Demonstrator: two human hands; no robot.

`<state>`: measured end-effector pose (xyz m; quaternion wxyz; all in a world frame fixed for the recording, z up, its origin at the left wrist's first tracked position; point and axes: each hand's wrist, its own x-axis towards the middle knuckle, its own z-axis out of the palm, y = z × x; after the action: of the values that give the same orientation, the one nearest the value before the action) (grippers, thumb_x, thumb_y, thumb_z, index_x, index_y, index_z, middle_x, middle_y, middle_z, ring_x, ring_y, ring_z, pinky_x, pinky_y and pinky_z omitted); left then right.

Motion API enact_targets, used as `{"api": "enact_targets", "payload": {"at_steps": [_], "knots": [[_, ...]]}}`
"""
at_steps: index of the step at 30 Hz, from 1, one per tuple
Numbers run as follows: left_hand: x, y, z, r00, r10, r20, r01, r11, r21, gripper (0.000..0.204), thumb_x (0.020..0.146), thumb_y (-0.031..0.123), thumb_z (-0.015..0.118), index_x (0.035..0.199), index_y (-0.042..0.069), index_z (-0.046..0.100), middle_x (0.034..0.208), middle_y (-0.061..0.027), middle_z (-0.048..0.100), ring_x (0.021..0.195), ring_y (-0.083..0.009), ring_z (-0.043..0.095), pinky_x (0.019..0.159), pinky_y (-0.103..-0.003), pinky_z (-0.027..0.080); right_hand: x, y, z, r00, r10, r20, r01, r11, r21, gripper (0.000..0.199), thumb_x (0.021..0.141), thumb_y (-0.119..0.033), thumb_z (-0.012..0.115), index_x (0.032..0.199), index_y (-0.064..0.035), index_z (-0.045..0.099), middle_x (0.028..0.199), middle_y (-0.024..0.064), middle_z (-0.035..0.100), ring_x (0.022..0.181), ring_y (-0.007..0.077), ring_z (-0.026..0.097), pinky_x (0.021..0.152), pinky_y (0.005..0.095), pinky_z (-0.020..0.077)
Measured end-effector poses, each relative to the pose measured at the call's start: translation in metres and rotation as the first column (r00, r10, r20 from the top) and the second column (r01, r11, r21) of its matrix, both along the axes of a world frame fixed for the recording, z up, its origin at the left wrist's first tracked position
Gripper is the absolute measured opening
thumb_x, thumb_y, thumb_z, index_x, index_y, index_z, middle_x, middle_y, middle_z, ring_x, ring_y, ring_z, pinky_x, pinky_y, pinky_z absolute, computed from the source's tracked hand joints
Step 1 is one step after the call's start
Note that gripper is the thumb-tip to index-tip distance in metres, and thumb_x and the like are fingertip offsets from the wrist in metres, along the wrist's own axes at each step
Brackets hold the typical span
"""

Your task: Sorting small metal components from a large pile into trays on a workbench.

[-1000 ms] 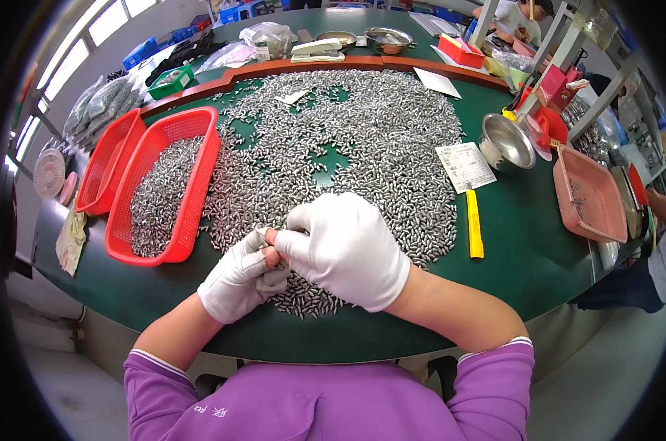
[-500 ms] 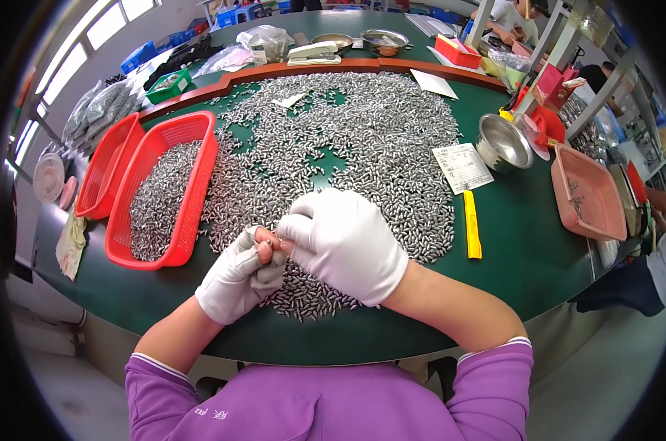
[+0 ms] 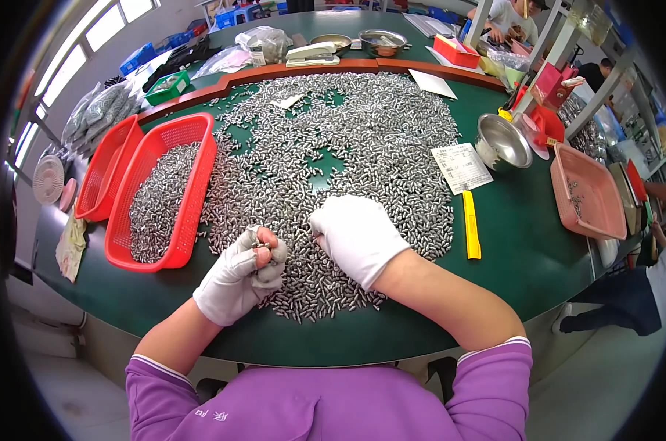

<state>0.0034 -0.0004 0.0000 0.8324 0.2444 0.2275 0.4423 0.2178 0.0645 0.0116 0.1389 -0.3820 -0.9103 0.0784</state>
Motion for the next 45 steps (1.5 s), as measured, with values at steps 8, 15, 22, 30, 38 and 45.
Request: {"api": "enact_targets", "payload": {"at_steps": [8, 15, 22, 30, 38, 45], "knots": [[0.001, -0.002, 0.004, 1.0, -0.001, 0.024, 0.002, 1.0, -0.023, 0.024, 0.092, 0.018, 0.066, 0.11, 0.01, 0.052, 0.097, -0.003, 0.056, 0.07, -0.0079, 0.043, 0.064, -0.021, 0.037, 0.001, 0.002, 0.01, 0.998, -0.004, -0.057, 0.008, 0.998, 0.061, 0.013, 0.081, -0.021, 0.069, 0.082, -0.01, 0.063, 0.08, 0.0081, 0.061, 0.078, 0.0289, 0.062, 0.071, 0.0408, 0.049], [-0.001, 0.0, -0.001, 0.996, -0.087, 0.01, 0.088, 0.995, -0.053, 0.024, 0.093, 0.023, 0.066, 0.109, 0.01, 0.053, 0.094, -0.0015, 0.056, 0.066, -0.0061, 0.04, 0.059, -0.02, 0.034, -0.009, -0.009, 0.025, 0.798, 0.183, -0.575, -0.217, 0.976, 0.01, 0.017, 0.071, -0.01, 0.079, 0.083, -0.0082, 0.067, 0.084, 0.0072, 0.063, 0.079, 0.0261, 0.063, 0.07, 0.0359, 0.0515], [0.003, -0.003, 0.003, 0.995, -0.093, 0.028, 0.094, 0.995, -0.025, 0.027, 0.09, 0.022, 0.07, 0.107, 0.011, 0.052, 0.091, 0.0024, 0.054, 0.066, -0.0052, 0.039, 0.057, -0.019, 0.032, -0.014, -0.015, 0.011, 0.707, 0.127, -0.696, -0.356, 0.914, -0.195, 0.023, 0.077, -0.011, 0.077, 0.099, -0.0053, 0.072, 0.098, 0.0082, 0.066, 0.09, 0.0229, 0.065, 0.08, 0.033, 0.0524], [0.001, -0.003, 0.006, 0.997, -0.04, -0.064, 0.037, 0.998, -0.048, 0.023, 0.093, 0.021, 0.065, 0.107, 0.009, 0.052, 0.089, -0.001, 0.054, 0.063, -0.0062, 0.039, 0.057, -0.02, 0.033, -0.002, -0.001, 0.015, 0.97, 0.047, -0.237, -0.041, 0.999, 0.027, 0.03, 0.08, -0.017, 0.069, 0.109, -0.0103, 0.067, 0.105, 0.0108, 0.064, 0.097, 0.031, 0.062, 0.084, 0.0397, 0.0507], [0.002, -0.003, 0.006, 0.997, -0.008, -0.075, 0.006, 0.999, -0.036, 0.02, 0.093, 0.013, 0.064, 0.108, 0.008, 0.051, 0.089, -0.0022, 0.052, 0.063, -0.0071, 0.038, 0.057, -0.02, 0.032, -0.003, 0.0, 0.002, 1.0, -0.002, 0.017, 0.002, 1.0, 0.027, 0.01, 0.078, -0.02, 0.07, 0.082, -0.0112, 0.067, 0.084, 0.0067, 0.061, 0.084, 0.0275, 0.061, 0.075, 0.0393, 0.0502], [0.0, -0.002, 0.004, 0.998, -0.033, -0.052, 0.032, 0.999, -0.016, 0.023, 0.092, 0.013, 0.065, 0.109, 0.009, 0.051, 0.092, -0.0021, 0.053, 0.065, -0.0068, 0.039, 0.058, -0.02, 0.033, -0.009, -0.003, 0.018, 0.921, 0.096, -0.378, -0.103, 0.995, 0.0, 0.009, 0.078, -0.008, 0.069, 0.086, -0.0065, 0.063, 0.085, 0.0093, 0.063, 0.081, 0.0286, 0.063, 0.073, 0.0385, 0.051]]}}
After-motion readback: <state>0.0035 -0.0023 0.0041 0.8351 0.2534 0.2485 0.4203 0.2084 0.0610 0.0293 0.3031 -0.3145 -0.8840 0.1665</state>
